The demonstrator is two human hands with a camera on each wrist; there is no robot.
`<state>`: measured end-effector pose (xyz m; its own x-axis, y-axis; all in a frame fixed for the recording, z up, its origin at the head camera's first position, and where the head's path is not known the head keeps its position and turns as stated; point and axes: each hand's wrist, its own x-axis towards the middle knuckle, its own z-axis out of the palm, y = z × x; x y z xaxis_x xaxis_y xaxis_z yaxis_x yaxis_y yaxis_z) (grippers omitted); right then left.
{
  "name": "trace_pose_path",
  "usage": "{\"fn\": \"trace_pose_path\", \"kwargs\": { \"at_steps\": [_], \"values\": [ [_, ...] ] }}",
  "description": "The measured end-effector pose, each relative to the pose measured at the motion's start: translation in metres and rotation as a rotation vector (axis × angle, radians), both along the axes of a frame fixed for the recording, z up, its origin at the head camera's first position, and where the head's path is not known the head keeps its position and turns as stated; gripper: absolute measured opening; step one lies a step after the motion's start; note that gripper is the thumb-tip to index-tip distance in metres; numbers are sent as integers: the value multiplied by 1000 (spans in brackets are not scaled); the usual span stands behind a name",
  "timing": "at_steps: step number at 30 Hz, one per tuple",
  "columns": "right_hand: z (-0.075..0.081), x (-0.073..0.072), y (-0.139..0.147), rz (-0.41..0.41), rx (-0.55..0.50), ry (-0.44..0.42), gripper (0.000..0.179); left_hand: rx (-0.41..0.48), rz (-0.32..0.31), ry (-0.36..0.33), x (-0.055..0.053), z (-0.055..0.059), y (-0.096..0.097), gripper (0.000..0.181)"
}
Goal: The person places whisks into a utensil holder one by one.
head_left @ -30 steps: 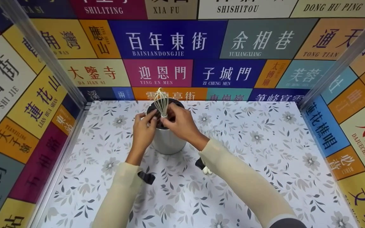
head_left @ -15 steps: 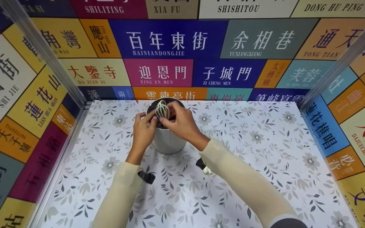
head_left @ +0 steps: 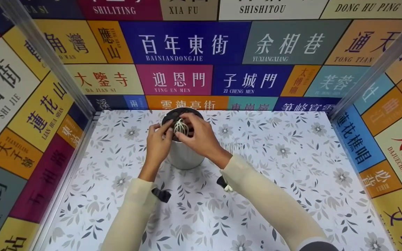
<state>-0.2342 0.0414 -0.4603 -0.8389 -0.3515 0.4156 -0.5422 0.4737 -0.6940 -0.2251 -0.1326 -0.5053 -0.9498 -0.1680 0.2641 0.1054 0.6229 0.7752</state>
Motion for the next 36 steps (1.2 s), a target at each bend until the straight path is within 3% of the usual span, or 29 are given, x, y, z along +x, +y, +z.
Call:
{"fn": "trace_pose_path", "kwargs": {
  "at_steps": [5,17,22,26,31,36],
  "values": [
    [-2,0,2,2,0,1,52,-10,1,-2,0,-1,0,36],
    [9,-1,29,-24,-96,-124,64,17,5,13,-1,-2,1,35],
    [14,-3,51,-47,-186,-162,56,19,9,28,-1,-3,1,35],
    [14,-5,71,-93,-204,-139,49,15,9,25,-1,-3,1,35],
    [4,-4,97,-162,-182,-120,48,23,9,-2,0,-2,1,35],
    [-17,-4,118,-232,-146,-129,47,25,14,7,0,-1,1,35]
  ]
}}
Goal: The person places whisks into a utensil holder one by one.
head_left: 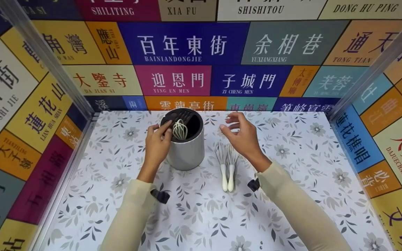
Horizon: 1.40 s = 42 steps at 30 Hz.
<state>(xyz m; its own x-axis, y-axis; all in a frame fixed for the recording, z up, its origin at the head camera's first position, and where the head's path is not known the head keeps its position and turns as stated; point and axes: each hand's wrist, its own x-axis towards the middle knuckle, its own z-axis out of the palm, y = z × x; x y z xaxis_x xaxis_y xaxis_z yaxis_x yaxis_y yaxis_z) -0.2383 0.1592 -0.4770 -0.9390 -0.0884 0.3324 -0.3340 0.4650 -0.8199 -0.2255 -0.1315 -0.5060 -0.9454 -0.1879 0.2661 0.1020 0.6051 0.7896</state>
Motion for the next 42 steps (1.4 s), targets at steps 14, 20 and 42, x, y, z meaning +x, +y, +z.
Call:
{"fn": "trace_pose_path", "kwargs": {
  "at_steps": [14,20,42],
  "values": [
    [-50,9,35,-112,92,-92,47,2,14,16,1,-1,-1,34],
    [-66,14,40,-156,122,-157,48,7,8,4,1,1,0,34],
    [-117,31,46,-170,203,-320,58,9,2,1,0,1,0,35]
  ]
}}
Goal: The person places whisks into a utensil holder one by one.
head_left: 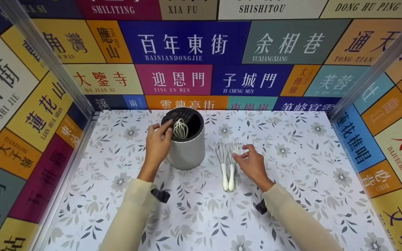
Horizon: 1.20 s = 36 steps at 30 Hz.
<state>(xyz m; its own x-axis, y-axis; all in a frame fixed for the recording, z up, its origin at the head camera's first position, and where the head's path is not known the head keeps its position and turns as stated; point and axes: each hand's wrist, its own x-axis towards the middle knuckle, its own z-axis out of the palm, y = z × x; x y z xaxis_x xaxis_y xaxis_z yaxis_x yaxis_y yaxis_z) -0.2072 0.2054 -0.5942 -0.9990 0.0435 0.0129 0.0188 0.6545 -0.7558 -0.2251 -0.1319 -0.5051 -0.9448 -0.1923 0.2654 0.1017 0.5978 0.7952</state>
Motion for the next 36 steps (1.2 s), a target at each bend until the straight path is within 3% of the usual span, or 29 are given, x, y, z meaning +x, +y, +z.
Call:
{"fn": "trace_pose_path", "kwargs": {
  "at_steps": [9,14,27,36],
  "values": [
    [-11,5,-3,3,-31,-54,56,-4,-1,29,0,-1,0,34],
    [-16,7,-4,-5,-91,-130,58,-13,-6,14,1,0,1,35],
    [-19,5,-10,-46,-91,-312,62,-19,0,25,0,0,1,35],
    [-21,4,-15,-45,-155,-350,53,-3,5,28,-1,-2,0,35]
  ]
}}
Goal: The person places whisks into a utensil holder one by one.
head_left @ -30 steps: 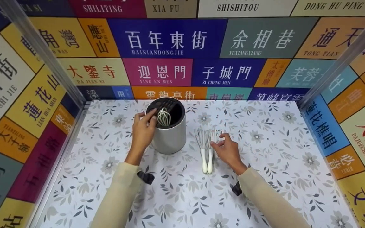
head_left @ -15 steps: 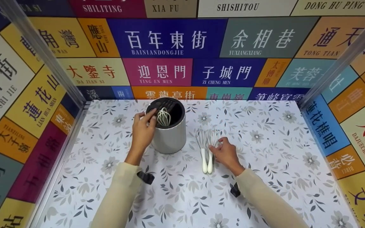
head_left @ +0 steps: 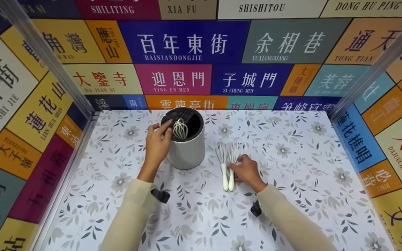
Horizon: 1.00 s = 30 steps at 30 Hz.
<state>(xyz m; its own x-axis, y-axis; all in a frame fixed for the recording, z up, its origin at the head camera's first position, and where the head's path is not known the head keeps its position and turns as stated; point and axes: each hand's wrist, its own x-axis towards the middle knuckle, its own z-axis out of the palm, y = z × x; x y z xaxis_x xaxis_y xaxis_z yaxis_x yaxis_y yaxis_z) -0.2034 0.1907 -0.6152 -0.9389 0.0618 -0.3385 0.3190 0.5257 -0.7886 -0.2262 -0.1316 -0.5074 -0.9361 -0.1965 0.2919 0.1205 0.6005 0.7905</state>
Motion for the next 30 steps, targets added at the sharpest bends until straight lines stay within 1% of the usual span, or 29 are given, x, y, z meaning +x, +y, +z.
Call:
{"fn": "trace_pose_path", "kwargs": {
  "at_steps": [7,12,14,19,25,30],
  "values": [
    [1,-1,1,25,42,9,44,-3,-16,-10,2,0,-1,34],
    [2,-2,2,13,9,-24,41,3,-20,-16,2,1,-1,35],
    [4,-2,2,8,6,-21,40,-1,-16,-12,1,1,-1,35],
    [12,-4,1,-4,3,2,43,-15,-11,9,0,0,-1,34],
    [23,-8,0,0,45,42,47,-4,-9,-7,1,1,-1,35],
    [29,-12,-3,-2,-11,37,52,3,-14,-39,1,2,-1,35]
  ]
}}
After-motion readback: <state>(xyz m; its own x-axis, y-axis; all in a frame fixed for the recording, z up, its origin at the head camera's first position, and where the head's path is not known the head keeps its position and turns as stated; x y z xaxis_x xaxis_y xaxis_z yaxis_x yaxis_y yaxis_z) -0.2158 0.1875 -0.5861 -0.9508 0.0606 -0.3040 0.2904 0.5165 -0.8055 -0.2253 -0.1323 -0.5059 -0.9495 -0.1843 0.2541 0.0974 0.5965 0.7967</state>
